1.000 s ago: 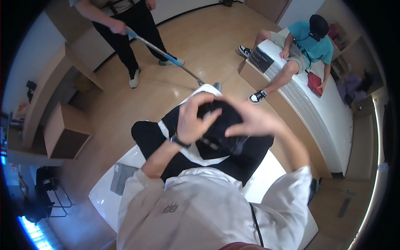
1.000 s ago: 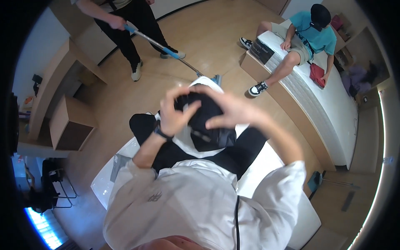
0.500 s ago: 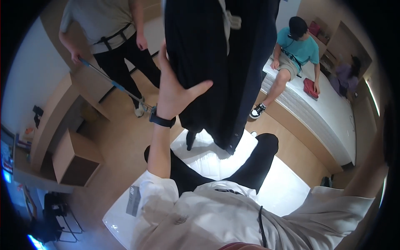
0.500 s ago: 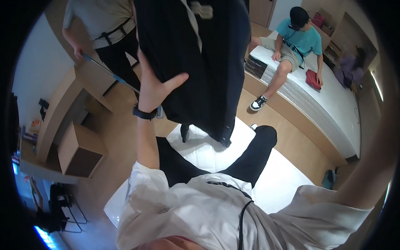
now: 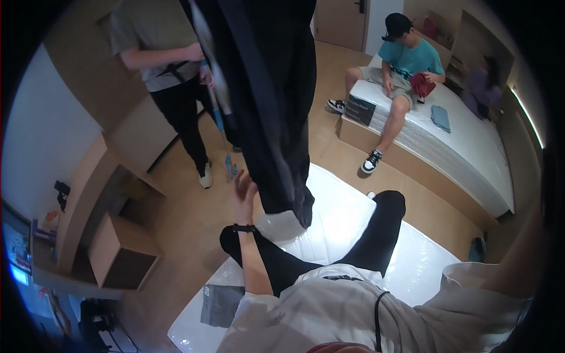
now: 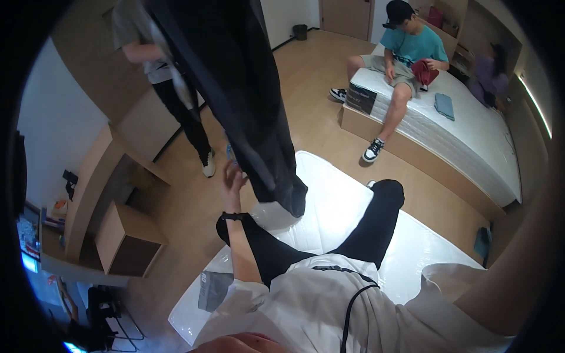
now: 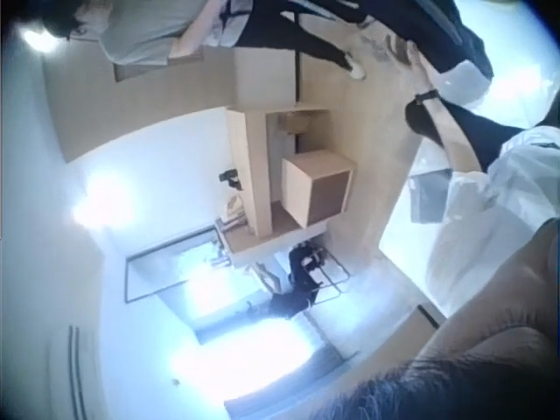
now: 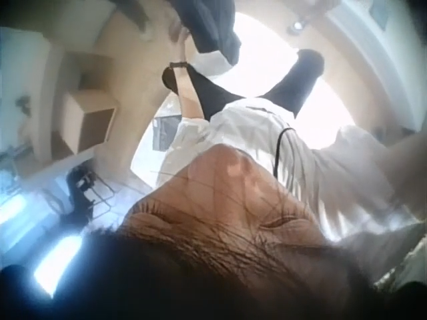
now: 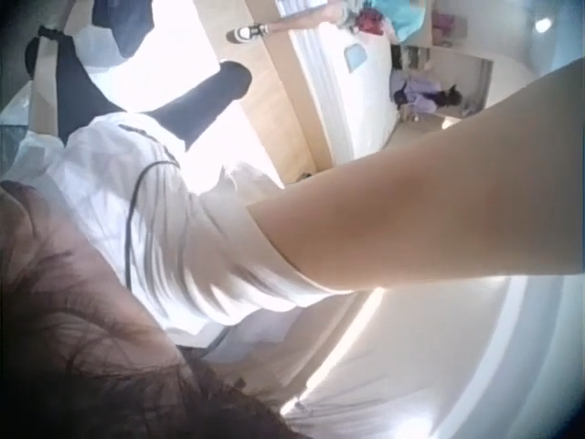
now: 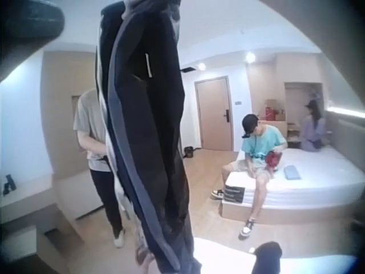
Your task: The person folds several pairs of shorts and a shirt by hand on a white surface, while another person mops the floor in the background.
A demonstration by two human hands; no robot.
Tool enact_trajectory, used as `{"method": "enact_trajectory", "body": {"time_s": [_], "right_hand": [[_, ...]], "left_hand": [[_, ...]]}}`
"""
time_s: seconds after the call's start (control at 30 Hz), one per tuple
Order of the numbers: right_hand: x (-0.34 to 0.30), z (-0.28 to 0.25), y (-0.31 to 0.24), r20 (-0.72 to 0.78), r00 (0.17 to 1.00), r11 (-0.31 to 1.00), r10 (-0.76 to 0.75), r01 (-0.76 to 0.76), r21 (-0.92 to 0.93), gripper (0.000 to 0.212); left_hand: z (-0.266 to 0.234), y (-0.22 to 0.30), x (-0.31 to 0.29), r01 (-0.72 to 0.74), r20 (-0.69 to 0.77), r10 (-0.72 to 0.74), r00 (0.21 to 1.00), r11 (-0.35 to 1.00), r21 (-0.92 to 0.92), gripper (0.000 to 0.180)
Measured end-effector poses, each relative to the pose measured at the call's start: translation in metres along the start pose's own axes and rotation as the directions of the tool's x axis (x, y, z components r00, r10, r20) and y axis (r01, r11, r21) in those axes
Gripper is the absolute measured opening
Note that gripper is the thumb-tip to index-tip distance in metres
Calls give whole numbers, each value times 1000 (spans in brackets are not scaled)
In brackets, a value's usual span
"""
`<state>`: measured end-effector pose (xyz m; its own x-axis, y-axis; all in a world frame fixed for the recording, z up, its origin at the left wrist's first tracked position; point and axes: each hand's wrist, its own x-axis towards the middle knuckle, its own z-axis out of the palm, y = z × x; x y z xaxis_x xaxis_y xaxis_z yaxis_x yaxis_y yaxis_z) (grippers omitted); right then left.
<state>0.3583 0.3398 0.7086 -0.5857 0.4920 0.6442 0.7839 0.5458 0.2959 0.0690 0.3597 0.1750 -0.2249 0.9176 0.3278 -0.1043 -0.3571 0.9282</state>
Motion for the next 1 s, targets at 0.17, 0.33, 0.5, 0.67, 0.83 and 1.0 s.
{"method": "enact_trajectory", "body": {"time_s": [0.17,0.33,0.5,0.67,0.83,1.0], "right_hand": [[-9,-1,1,-3,1000,999,11,-11,34,44],[-6,2,3,-9,1000,999,7,-7,45,43],[-9,2,6,-14,1000,999,4,-4,42,42],[-18,1,13,-10,1000,999,20,-20,25,41],[-16,-10,10,-6,1000,1000,21,-21,1,41],[-16,5,17,-2,1000,1000,14,-14,8,40]], "left_hand": [[-19,-4,9,0,110,-1,994,1000,10,76],[-24,-3,46,-127,221,112,969,990,59,88],[-5,-19,76,-333,355,260,898,930,159,57],[35,9,87,-52,458,113,882,988,-143,32],[75,-18,102,24,460,-18,888,1000,-8,32],[147,-56,90,144,458,11,889,942,-302,25]]}}
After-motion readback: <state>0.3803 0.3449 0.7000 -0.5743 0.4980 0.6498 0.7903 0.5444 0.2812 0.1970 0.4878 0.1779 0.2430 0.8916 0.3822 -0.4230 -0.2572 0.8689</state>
